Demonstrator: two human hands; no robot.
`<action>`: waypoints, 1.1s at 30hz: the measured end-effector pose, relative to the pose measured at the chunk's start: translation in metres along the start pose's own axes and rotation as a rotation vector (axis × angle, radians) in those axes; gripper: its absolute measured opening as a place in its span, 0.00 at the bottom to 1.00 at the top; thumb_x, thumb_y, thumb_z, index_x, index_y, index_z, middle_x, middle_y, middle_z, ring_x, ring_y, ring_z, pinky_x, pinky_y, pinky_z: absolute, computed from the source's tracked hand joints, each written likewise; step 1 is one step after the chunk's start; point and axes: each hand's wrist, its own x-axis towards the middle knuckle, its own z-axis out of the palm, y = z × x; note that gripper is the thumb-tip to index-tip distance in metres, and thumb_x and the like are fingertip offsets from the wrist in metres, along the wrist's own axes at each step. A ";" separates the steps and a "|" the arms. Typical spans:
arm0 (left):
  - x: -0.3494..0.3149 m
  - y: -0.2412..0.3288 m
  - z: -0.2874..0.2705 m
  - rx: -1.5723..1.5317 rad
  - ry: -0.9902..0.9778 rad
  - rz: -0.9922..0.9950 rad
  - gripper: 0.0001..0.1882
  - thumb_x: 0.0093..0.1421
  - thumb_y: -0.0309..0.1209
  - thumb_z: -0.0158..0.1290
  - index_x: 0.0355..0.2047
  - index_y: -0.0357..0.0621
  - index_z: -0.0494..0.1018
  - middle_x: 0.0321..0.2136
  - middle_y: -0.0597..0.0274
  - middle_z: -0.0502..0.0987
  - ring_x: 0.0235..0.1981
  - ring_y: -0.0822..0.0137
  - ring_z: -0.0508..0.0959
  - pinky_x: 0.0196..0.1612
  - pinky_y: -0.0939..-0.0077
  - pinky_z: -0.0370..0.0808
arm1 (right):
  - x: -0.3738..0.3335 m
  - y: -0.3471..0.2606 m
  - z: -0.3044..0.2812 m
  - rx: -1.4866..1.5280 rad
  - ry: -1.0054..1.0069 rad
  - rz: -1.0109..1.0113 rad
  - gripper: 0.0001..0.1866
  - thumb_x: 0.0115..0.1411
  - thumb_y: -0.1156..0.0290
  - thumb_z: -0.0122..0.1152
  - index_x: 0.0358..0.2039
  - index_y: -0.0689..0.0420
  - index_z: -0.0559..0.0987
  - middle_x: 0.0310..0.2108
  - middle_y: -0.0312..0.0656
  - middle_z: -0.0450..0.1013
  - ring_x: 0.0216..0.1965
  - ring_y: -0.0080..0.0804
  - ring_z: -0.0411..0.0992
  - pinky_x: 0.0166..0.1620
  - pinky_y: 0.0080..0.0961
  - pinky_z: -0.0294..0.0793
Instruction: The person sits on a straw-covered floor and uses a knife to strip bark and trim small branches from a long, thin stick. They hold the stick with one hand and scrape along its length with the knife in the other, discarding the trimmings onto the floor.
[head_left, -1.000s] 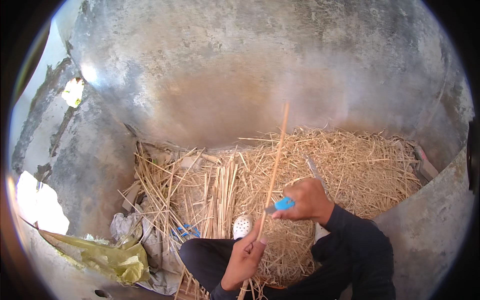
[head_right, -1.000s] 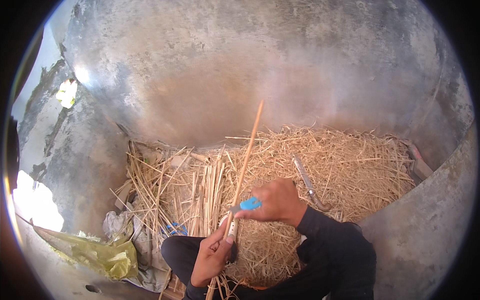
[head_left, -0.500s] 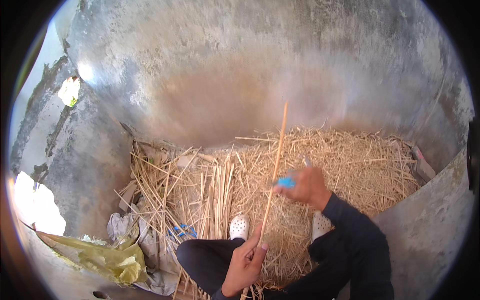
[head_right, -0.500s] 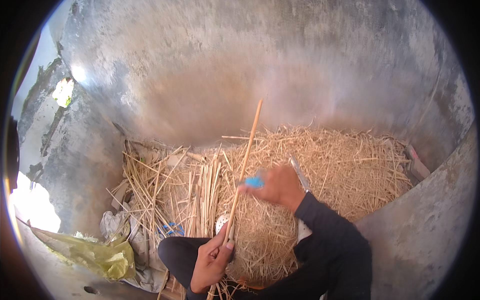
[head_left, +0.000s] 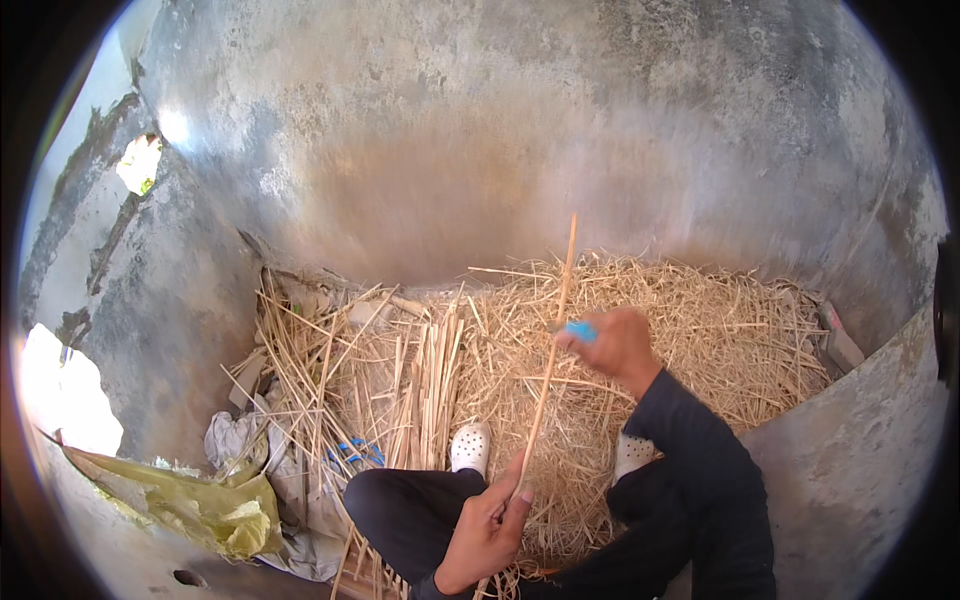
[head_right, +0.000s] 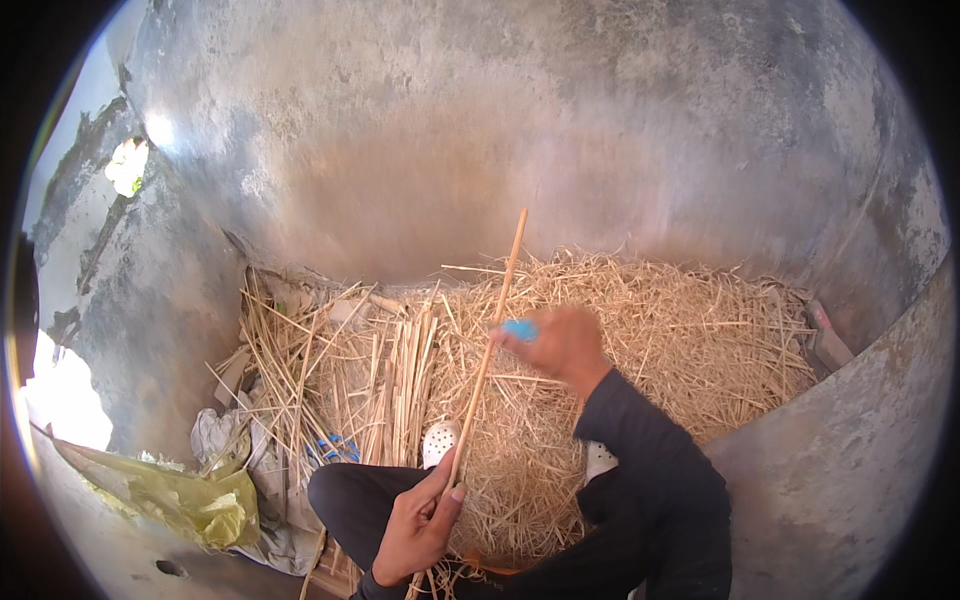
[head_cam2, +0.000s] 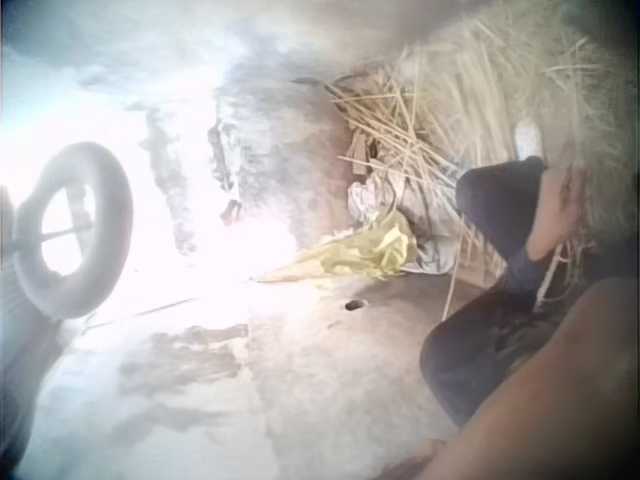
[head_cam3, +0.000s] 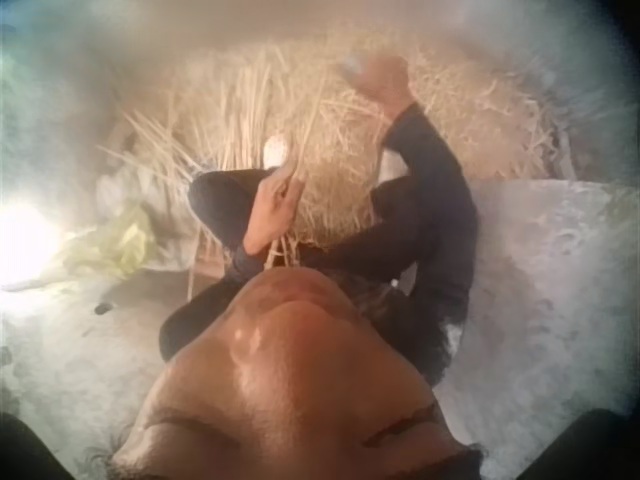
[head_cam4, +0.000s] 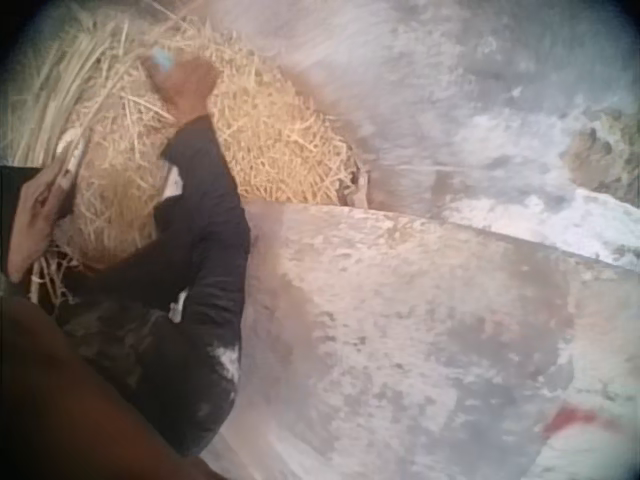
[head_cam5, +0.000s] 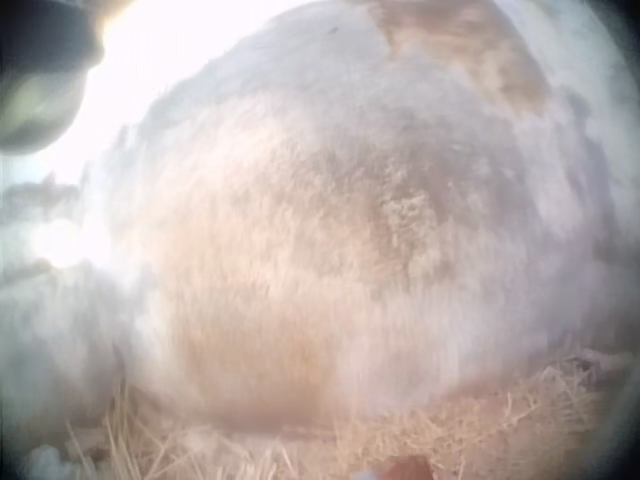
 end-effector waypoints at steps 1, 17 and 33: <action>0.001 -0.001 0.002 -0.016 -0.019 0.005 0.26 0.68 0.24 0.47 0.64 0.31 0.57 0.24 0.74 0.64 0.23 0.85 0.58 0.24 0.89 0.57 | 0.008 0.013 -0.004 -0.030 0.023 0.089 0.42 0.53 0.23 0.44 0.09 0.52 0.75 0.05 0.38 0.63 0.08 0.34 0.65 0.14 0.33 0.62; 0.012 -0.007 0.002 0.053 -0.088 -0.060 0.25 0.68 0.27 0.48 0.64 0.36 0.60 0.21 0.80 0.61 0.21 0.87 0.57 0.22 0.88 0.53 | 0.021 0.073 0.008 -0.173 0.183 0.025 0.43 0.49 0.20 0.46 0.06 0.51 0.69 0.04 0.36 0.61 0.07 0.32 0.62 0.14 0.32 0.58; 0.015 -0.001 -0.019 -0.577 -0.156 -0.231 0.28 0.70 0.30 0.43 0.68 0.39 0.51 0.14 0.74 0.57 0.10 0.80 0.57 0.19 0.85 0.58 | -0.021 -0.007 -0.005 0.061 -0.110 -0.052 0.38 0.53 0.26 0.49 0.15 0.51 0.78 0.11 0.41 0.69 0.15 0.39 0.71 0.21 0.36 0.68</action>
